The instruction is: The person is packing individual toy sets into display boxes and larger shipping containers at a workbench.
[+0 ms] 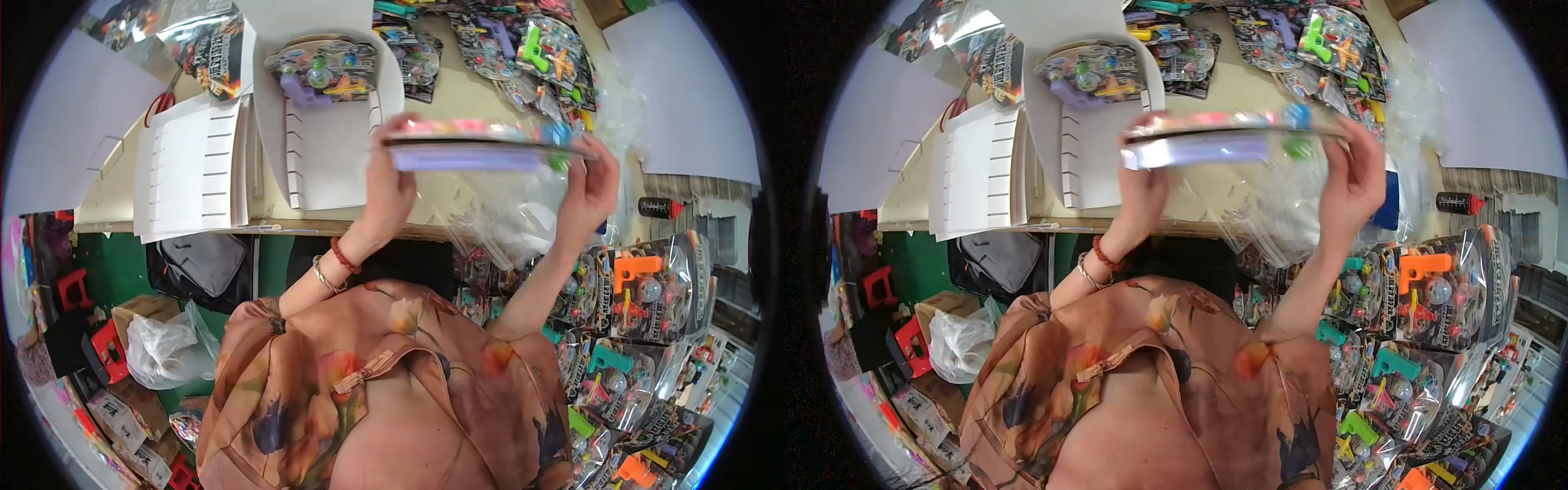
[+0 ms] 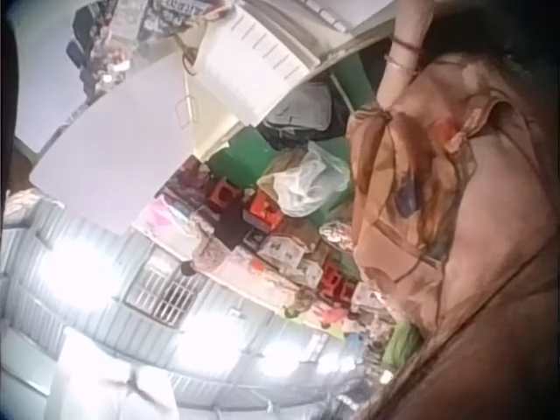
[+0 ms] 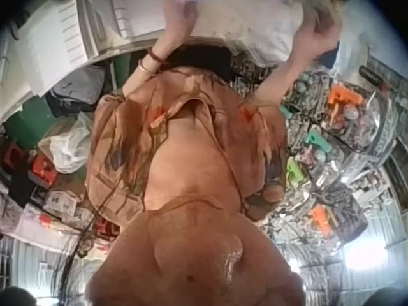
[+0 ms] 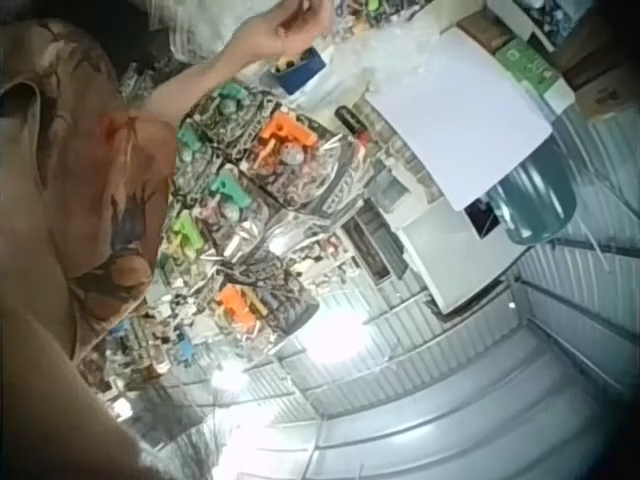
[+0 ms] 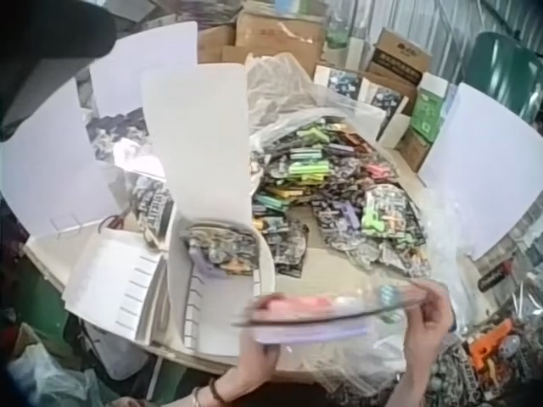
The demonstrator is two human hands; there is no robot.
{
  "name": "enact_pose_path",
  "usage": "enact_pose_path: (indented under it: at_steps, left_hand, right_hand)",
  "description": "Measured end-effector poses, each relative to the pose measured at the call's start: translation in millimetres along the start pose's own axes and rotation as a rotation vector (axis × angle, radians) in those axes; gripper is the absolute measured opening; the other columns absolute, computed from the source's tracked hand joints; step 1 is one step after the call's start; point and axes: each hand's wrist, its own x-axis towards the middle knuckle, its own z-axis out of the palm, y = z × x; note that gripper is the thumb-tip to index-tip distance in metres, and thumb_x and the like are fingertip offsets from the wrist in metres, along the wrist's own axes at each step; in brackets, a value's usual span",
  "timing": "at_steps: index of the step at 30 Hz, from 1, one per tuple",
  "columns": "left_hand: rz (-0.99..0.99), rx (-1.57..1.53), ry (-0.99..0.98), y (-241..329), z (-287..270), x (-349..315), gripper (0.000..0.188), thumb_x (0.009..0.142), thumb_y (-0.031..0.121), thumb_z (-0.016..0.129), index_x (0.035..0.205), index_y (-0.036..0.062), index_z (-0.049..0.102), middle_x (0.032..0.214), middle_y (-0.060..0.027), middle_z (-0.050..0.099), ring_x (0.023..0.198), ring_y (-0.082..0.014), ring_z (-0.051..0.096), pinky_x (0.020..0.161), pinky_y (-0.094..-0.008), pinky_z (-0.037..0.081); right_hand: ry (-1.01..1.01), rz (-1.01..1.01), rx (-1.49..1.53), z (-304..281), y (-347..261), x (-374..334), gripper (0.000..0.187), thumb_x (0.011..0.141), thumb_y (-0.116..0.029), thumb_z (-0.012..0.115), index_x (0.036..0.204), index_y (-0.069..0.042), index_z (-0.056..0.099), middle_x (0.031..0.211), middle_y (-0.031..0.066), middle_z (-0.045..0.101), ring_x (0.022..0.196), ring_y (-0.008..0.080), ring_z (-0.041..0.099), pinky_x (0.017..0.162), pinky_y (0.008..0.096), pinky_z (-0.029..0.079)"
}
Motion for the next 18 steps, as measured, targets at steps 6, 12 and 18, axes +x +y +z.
enact_pose_path:
  at_steps: [6,12,18]
  left_hand:
    - [-0.254,-0.345,0.383,-82.7,-25.0,26.1,0.031,0.089,0.005,0.057,0.116,-0.0001,0.044,0.107,-0.0071,0.054,0.095,-0.015,0.05,0.085,-0.0296,0.041]
    - [-0.453,-0.648,0.369,-123.9,-17.7,33.8,0.033,0.088,0.006,0.058,0.117,0.0049,0.041,0.106,-0.0014,0.053,0.088,-0.0091,0.05,0.075,-0.0233,0.042]
    - [-0.552,-0.674,0.311,-127.1,-18.6,30.5,0.032,0.089,0.009,0.059,0.116,0.0061,0.042,0.104,-0.0004,0.054,0.088,-0.0086,0.051,0.076,-0.0242,0.044]
  right_hand:
    - [-0.457,-0.492,-0.16,114.0,-4.5,42.8,0.035,0.073,0.011,0.057,0.102,-0.009,0.06,0.09,0.0074,0.06,0.08,0.0234,0.062,0.068,0.0312,0.05]
    - [-0.66,-0.737,-0.458,164.3,-6.7,52.2,0.035,0.073,0.003,0.051,0.104,-0.014,0.057,0.086,0.0066,0.057,0.083,0.0284,0.059,0.062,0.0386,0.05]
    - [-0.676,-0.826,-0.54,166.8,-9.6,54.1,0.034,0.075,0.002,0.05,0.104,-0.014,0.054,0.084,0.0057,0.054,0.082,0.0262,0.059,0.06,0.0367,0.05]
